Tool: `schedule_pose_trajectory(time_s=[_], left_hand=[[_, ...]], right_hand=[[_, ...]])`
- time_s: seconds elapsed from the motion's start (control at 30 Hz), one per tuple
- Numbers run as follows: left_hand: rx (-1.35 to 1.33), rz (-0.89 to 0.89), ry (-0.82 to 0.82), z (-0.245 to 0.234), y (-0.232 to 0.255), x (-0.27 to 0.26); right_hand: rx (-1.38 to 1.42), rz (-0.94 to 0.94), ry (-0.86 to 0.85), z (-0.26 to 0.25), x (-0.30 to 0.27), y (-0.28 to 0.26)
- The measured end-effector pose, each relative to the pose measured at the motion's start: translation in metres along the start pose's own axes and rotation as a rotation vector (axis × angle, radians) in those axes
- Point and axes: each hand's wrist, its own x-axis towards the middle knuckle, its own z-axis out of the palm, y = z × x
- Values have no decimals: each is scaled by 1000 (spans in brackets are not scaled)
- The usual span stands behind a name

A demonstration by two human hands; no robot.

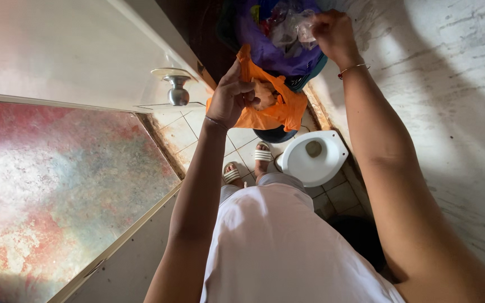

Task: The person removes trash items from a teal basket and places them into an orange plastic bag. They then pick up a purple bag and place it into the basket. The person continues to transfer items from the basket into the orange bag.

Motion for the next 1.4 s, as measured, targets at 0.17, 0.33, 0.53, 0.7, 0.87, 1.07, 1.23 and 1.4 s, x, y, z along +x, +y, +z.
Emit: schedule_pose_trajectory(time_s=[0.17, 0.33, 0.53, 0.7, 0.87, 1.07, 1.23, 1.4], left_hand=[[28, -9, -43, -5, -6, -7], [63, 1, -108, -8, -8, -14], [103, 16, -141, -1, -3, -28], [150, 39, -219, 7, 16, -43], [225, 78, -358, 17, 42, -55], [291, 184, -468, 33, 66, -61], [262, 215, -540, 39, 78, -67], [237, 210, -564, 50, 76, -71]], right_hand=[[241, 234, -71, -21, -12, -37], [717, 401, -14, -44, -28, -89], [896, 407, 51, -67, -70, -140], [1037, 310, 132, -67, -98, -176], [884, 169, 128, -28, -109, -216], [17, -42, 215, 42, -119, -255], [-171, -40, 220, 83, -110, -244], [-143, 33, 98, 108, -101, -205]])
